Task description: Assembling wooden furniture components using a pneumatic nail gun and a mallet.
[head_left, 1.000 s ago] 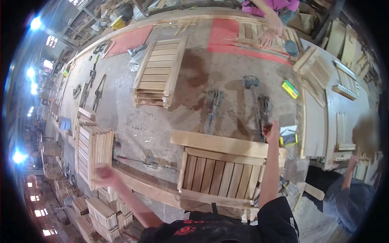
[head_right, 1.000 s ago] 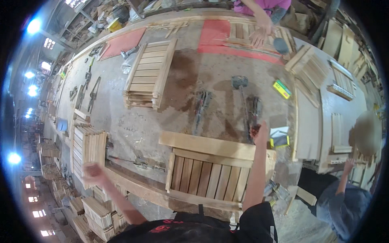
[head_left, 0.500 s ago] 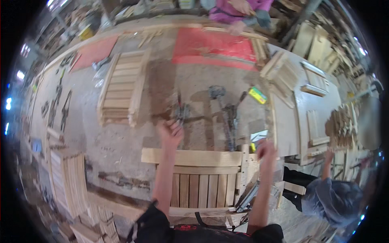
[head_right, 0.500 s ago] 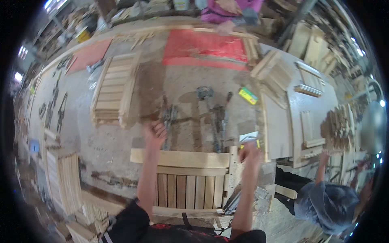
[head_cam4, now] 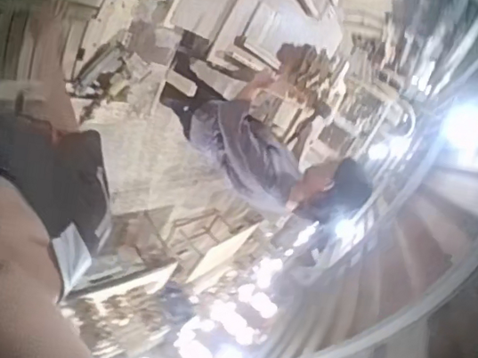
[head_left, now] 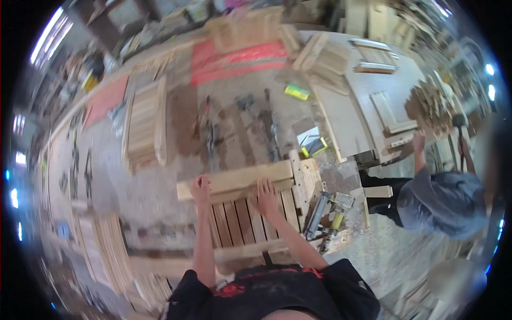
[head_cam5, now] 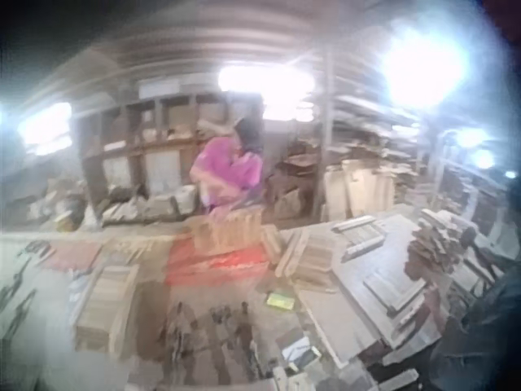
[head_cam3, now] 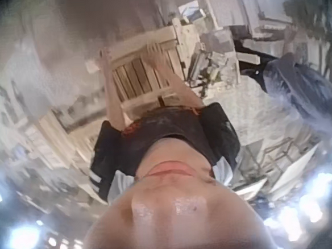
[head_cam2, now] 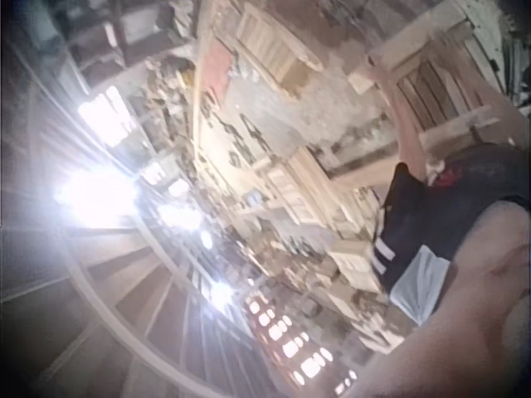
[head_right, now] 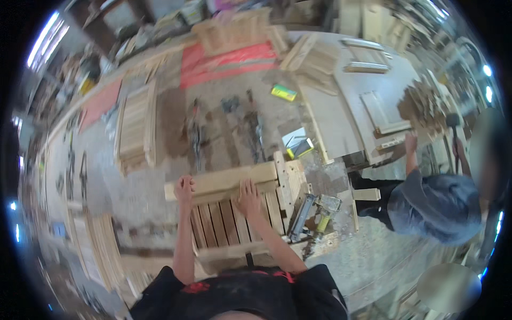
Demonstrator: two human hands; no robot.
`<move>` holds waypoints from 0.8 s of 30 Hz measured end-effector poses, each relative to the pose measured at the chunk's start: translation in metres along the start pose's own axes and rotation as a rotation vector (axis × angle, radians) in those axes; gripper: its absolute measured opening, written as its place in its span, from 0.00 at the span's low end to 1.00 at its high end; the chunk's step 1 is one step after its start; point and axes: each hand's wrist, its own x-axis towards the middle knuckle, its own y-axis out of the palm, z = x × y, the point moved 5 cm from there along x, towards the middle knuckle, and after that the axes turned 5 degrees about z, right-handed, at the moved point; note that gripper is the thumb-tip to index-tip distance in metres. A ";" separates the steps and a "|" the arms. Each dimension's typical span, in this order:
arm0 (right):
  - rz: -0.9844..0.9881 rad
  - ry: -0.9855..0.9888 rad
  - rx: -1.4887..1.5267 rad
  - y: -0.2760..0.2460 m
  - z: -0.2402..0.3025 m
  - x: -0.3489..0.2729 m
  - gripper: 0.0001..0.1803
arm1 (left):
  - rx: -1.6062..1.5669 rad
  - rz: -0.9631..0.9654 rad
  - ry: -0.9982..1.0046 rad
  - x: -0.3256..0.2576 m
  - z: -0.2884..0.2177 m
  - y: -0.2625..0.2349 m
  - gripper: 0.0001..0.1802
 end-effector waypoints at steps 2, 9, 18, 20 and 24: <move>-0.035 -0.082 -0.049 0.015 -0.017 0.025 0.39 | 0.421 -0.196 0.052 -0.079 0.048 -0.044 0.24; -0.100 -0.258 -0.083 0.022 -0.037 0.035 0.39 | 0.914 -0.276 -0.080 -0.199 0.117 -0.064 0.31; -0.115 -0.226 0.212 -0.038 -0.052 -0.037 0.23 | 1.067 -0.337 -0.190 -0.211 0.164 -0.128 0.14; 0.050 0.026 0.317 -0.044 -0.079 -0.067 0.20 | 1.095 -0.411 -0.156 -0.211 0.153 -0.124 0.15; 0.167 0.309 0.207 -0.049 -0.094 -0.124 0.15 | 1.042 -0.296 0.212 -0.198 0.123 -0.062 0.27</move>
